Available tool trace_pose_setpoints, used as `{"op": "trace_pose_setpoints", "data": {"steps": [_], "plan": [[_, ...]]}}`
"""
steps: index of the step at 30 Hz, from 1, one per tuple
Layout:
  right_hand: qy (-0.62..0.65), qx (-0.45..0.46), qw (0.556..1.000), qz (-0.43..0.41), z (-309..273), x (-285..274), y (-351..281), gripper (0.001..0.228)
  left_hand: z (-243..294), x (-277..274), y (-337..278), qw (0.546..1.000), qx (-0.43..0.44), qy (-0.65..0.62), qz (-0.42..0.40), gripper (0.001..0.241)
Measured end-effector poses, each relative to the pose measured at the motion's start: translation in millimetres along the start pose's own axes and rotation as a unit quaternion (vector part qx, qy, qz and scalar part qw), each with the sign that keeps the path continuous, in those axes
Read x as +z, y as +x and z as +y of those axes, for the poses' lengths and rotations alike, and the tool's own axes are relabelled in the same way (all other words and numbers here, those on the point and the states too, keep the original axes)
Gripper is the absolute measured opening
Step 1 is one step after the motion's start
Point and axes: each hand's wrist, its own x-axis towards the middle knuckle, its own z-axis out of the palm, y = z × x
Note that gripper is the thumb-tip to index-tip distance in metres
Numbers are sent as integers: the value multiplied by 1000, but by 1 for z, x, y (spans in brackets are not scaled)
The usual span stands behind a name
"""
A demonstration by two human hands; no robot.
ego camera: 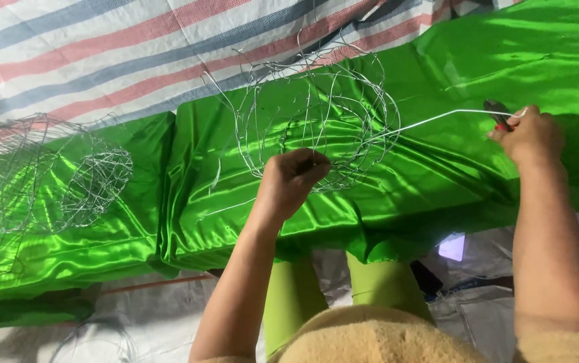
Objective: Manually assembling a wire structure by weaving thin wire components into a frame and using pliers to cut them.
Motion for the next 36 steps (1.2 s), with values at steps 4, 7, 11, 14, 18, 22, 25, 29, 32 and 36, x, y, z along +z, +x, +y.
{"op": "trace_pose_setpoints", "data": {"steps": [4, 7, 11, 14, 18, 22, 25, 29, 32, 36], "plan": [[-16, -60, 993, 100, 26, 18, 11, 34, -1, 0, 2, 1000, -16, -10, 8, 15], [63, -34, 990, 122, 1, -16, -26, 40, -1, 1, 2, 1000, -11, -5, 3, 15], [472, 85, 877, -13, -96, -96, -124, 27, -4, 3, 4, 1000, -4, -14, 9, 15], [574, -11, 793, -204, -105, -97, -184, 21, -4, 1, 1, 1000, -7, 3, 15, 15], [577, -235, 637, -454, -113, -87, -228, 5, -1, 0, -6, 999, 26, 36, 17, 12], [415, -260, 783, -383, -146, -130, -256, 38, -2, 4, -11, 999, 22, 6, 25, 11], [179, -418, 870, -191, -161, -145, -265, 68, -4, 3, -11, 999, 22, 24, 25, 8], [-136, -494, 847, 145, -167, -153, -268, 58, -10, 4, -11, 1000, 3, -26, 18, 14], [-247, -481, 809, 230, -178, -174, -277, 46, -12, 5, -11, 1000, 6, -27, 14, 12], [-345, -463, 793, 196, -178, -180, -277, 69, -7, 7, -12, 999, 16, 28, 26, 8]]}}
